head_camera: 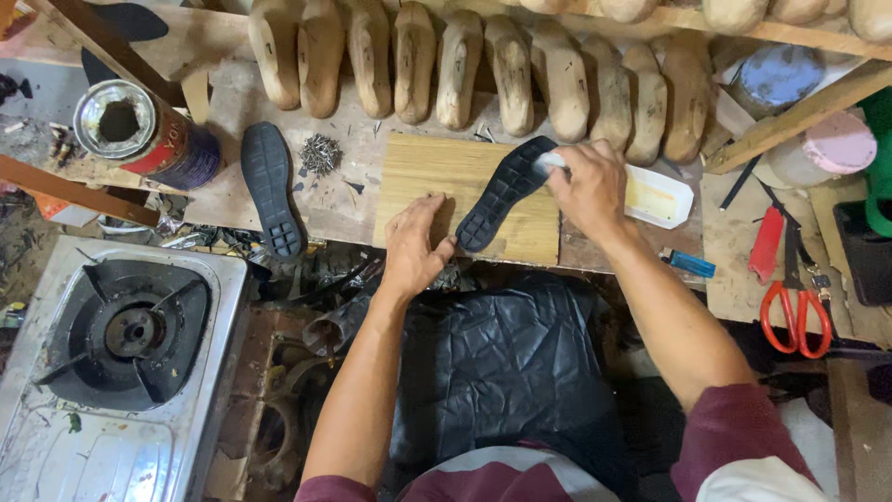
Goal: The person repeatedly applies a yellowish substance from a small container onto black shoe soles using a white applicator. They work on multiple soles one at a time, placing each treated sole into a stack on the workbench.
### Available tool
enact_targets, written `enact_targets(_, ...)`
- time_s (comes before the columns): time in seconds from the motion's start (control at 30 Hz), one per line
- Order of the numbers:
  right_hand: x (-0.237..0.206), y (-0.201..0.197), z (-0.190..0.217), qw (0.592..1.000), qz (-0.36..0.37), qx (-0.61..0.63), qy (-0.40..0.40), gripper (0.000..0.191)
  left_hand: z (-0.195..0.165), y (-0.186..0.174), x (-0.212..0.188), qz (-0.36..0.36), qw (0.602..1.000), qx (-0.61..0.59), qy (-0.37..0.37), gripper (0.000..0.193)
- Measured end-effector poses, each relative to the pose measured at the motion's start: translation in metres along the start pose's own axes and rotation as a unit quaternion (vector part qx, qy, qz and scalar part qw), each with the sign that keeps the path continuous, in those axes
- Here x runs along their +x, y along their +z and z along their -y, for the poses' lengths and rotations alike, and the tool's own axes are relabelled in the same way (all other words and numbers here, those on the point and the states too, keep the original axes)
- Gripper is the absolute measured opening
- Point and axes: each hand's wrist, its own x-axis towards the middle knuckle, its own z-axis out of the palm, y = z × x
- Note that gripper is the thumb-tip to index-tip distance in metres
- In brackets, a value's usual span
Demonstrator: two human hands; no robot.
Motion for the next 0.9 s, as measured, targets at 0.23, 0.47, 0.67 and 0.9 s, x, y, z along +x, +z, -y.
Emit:
enact_targets(0.23,0.018,-0.009,-0.008,0.993,0.025,-0.088,0.073,0.018,-0.003,0.0,-0.001,0.003,1.0,-0.004,-0.015,0.07)
enact_targets(0.47,0.026,0.003,0.032,0.992,0.109,0.016,-0.068,0.014,-0.002,-0.001,0.0,0.006,1.0,-0.001,-0.007,0.07)
enact_targets(0.67,0.057,-0.01,0.009,0.998,0.02,-0.043,0.028,0.015,-0.003,-0.002,0.0,0.003,1.0,-0.007,-0.009,0.068)
enact_targets(0.9,0.061,-0.028,-0.003,0.998,0.016,-0.013,0.056,0.014,-0.003,0.0,0.0,0.003,1.0,0.002,-0.005,0.067)
